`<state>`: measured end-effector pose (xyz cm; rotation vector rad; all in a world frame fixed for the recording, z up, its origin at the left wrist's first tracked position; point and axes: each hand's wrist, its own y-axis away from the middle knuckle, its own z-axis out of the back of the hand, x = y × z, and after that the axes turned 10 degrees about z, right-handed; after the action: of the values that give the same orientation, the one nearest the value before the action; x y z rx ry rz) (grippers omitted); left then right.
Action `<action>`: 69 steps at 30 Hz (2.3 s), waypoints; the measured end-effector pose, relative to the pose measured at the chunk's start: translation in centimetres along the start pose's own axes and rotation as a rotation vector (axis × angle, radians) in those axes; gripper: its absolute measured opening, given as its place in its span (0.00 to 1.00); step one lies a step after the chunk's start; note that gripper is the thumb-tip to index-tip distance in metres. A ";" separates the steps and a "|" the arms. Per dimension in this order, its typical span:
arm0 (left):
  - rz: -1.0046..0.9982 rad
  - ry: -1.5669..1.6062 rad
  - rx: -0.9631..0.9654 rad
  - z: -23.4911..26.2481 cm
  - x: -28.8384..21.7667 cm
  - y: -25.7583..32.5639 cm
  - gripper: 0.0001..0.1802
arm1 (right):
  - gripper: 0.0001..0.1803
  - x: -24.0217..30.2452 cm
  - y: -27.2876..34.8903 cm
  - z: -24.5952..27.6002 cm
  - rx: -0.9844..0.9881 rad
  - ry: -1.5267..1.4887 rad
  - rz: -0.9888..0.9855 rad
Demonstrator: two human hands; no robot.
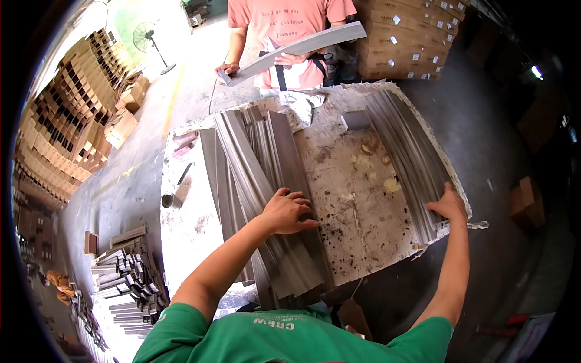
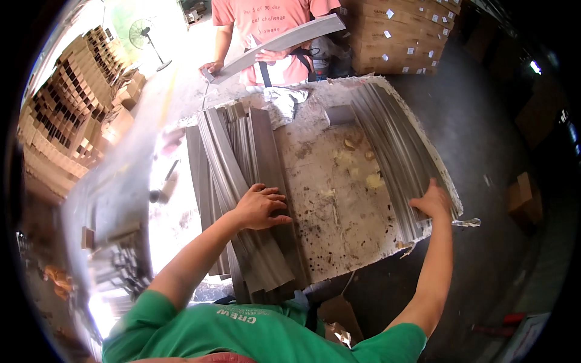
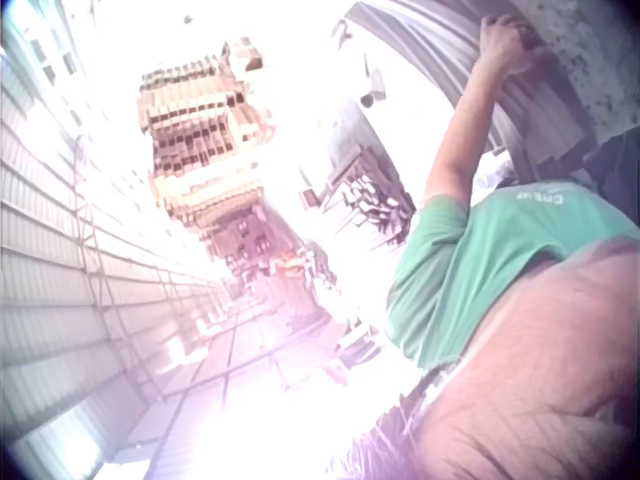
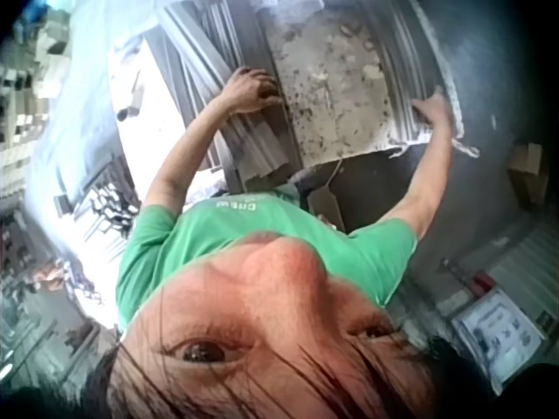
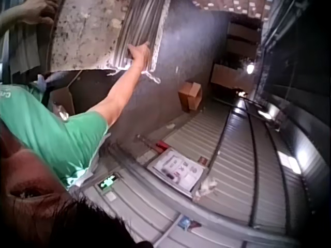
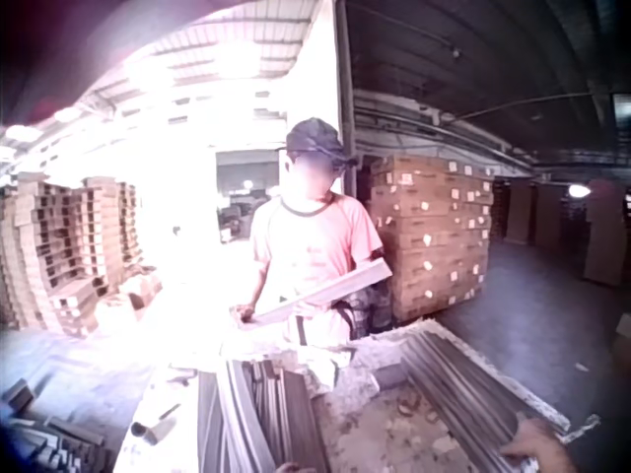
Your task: Sanding and cleaning the edges of long grey composite or plastic furniture strips.
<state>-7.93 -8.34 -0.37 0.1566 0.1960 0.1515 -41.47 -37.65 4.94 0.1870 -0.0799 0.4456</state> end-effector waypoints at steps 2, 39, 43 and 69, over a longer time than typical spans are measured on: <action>-0.024 0.000 0.005 0.0 -0.4 -0.8 0.34 | 0.54 2.9 1.2 1.4 0.006 0.029 0.020; 0.283 2.197 -0.771 1.1 0.8 -2.8 0.23 | 0.11 33.3 -1.5 -3.1 0.409 -0.977 0.548; 0.297 2.370 -0.957 1.8 0.5 -4.0 0.13 | 0.12 34.4 -1.1 -4.6 0.446 -1.124 0.592; 0.556 2.139 -0.975 -1.4 8.6 4.0 0.33 | 0.10 27.2 6.1 -12.7 0.387 -1.412 0.362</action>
<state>-0.42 -2.82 -2.65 -1.0357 2.1631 0.9126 -19.24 -18.33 -3.35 0.8543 -1.4363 0.6134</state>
